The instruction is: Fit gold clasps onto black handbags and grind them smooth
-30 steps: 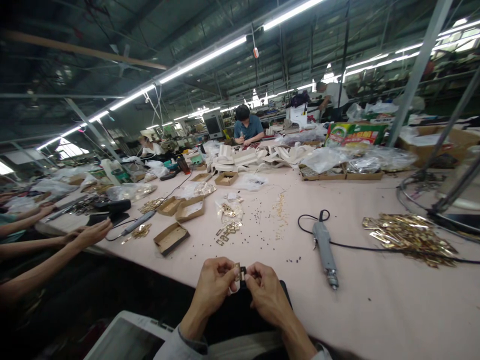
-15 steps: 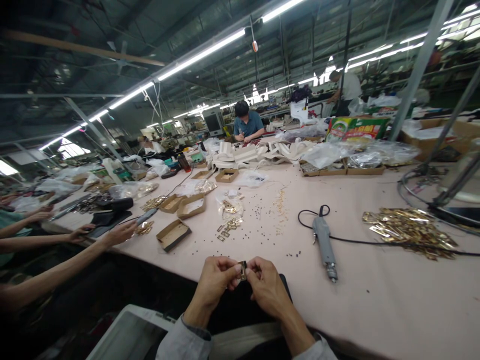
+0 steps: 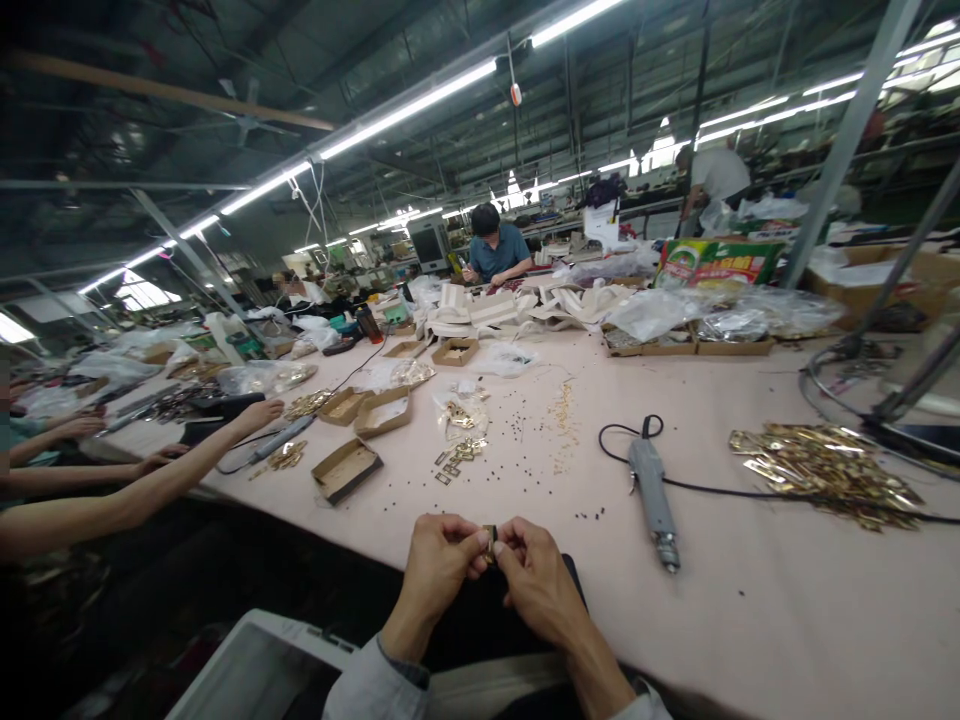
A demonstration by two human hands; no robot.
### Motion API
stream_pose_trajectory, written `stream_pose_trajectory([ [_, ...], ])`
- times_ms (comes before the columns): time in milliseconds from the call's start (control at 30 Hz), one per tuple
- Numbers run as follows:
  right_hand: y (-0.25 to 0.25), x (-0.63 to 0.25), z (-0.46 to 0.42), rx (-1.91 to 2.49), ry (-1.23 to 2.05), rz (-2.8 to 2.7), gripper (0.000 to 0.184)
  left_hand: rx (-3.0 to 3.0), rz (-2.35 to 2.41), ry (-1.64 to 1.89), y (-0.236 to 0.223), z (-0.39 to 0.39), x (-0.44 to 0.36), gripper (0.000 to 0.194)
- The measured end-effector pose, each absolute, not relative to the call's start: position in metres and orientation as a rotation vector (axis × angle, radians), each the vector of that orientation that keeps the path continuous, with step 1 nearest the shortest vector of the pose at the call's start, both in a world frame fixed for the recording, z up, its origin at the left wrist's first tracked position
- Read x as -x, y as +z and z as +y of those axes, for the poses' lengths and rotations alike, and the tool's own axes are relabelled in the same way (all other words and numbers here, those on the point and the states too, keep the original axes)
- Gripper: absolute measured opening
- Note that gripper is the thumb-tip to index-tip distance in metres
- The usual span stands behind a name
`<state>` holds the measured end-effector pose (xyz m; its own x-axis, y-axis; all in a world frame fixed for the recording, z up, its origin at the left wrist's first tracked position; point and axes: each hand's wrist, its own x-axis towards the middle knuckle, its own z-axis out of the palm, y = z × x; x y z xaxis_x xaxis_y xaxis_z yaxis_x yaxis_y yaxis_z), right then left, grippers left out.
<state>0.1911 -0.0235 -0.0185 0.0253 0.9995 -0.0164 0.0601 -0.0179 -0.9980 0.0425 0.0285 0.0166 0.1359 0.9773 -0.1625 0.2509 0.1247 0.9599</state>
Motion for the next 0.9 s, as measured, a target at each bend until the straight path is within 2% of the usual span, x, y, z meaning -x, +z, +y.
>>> stream_pose_trajectory([
  [267, -0.006, -0.187, -0.028, 1.303, 1.138, -1.272, 0.028, -1.389, 1.468, 0.809, 0.019, 0.024, -0.049, 0.011],
  [400, 0.0, -0.178, -0.031, 1.375, 0.809, -1.416, 0.016, -1.562, 1.588, 0.795, 0.022, 0.021, -0.05, 0.015],
  [567, -0.008, -0.166, -0.032, 1.418, 0.54, -1.489, 0.02, -1.818, 1.702, 0.801, 0.029, 0.021, -0.053, 0.017],
  [900, -0.014, -0.168, -0.032, 1.344, 0.569, -1.43, 0.025, -1.896, 1.664, 0.759, 0.044, 0.017, -0.059, 0.025],
])
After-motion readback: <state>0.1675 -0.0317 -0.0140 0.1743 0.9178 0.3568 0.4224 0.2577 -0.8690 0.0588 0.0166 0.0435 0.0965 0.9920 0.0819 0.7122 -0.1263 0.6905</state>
